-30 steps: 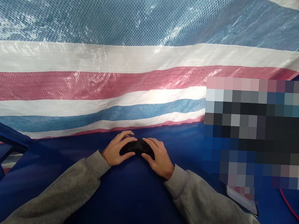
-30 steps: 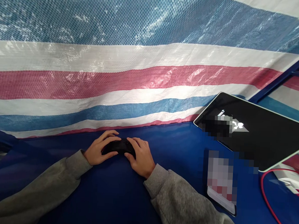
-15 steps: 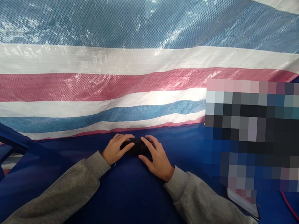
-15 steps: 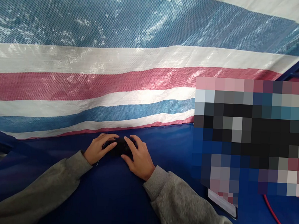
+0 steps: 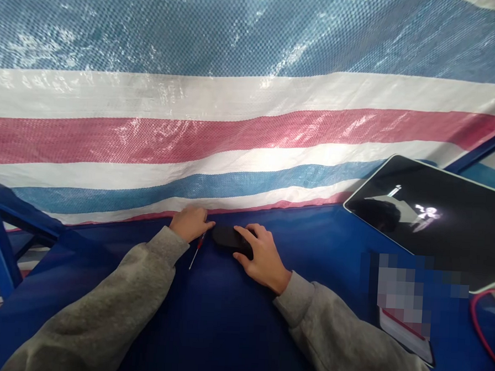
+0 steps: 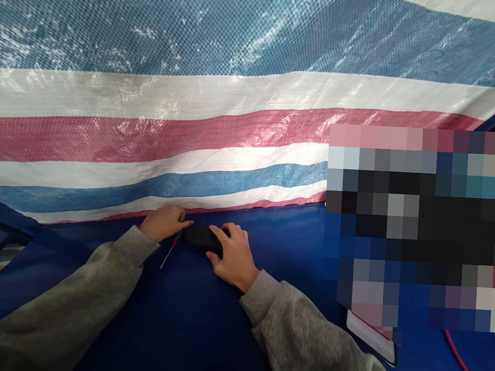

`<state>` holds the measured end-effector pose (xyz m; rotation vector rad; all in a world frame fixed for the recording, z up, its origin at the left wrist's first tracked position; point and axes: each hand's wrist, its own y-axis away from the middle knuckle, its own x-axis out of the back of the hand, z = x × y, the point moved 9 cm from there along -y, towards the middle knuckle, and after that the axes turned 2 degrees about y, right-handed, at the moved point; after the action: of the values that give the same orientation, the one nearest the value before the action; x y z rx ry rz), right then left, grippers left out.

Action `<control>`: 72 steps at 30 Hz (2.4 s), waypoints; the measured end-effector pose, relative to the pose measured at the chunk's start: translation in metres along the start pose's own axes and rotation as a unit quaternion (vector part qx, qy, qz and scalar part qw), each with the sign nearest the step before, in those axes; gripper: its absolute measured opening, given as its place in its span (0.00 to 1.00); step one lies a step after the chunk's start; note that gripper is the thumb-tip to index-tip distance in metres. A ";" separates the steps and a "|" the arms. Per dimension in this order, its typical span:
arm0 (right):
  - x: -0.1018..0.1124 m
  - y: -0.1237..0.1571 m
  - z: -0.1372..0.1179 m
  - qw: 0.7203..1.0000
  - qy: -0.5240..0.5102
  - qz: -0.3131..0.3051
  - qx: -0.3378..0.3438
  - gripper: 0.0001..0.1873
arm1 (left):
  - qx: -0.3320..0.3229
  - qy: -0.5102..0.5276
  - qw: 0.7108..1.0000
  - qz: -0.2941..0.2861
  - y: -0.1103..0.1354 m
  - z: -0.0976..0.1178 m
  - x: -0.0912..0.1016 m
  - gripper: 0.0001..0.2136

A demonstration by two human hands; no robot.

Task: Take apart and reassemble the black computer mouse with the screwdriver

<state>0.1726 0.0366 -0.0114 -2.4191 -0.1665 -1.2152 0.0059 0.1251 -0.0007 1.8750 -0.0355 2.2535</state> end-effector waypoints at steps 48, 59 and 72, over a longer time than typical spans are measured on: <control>-0.002 0.003 -0.004 1.000 0.020 0.006 0.020 0.30 | -0.236 0.297 0.867 0.324 0.059 0.043 0.083 0.14; -0.004 0.004 -0.002 0.999 0.014 0.012 0.027 0.30 | -0.201 0.667 0.710 0.101 0.039 0.054 0.049 0.11; -0.001 0.004 -0.003 1.000 0.018 0.014 0.021 0.30 | -0.145 0.739 0.644 0.132 0.032 0.034 0.047 0.07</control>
<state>0.1710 0.0317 -0.0120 -2.3536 -0.1459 -1.2303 0.0248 0.0954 0.0555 -0.5190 -0.3778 2.9359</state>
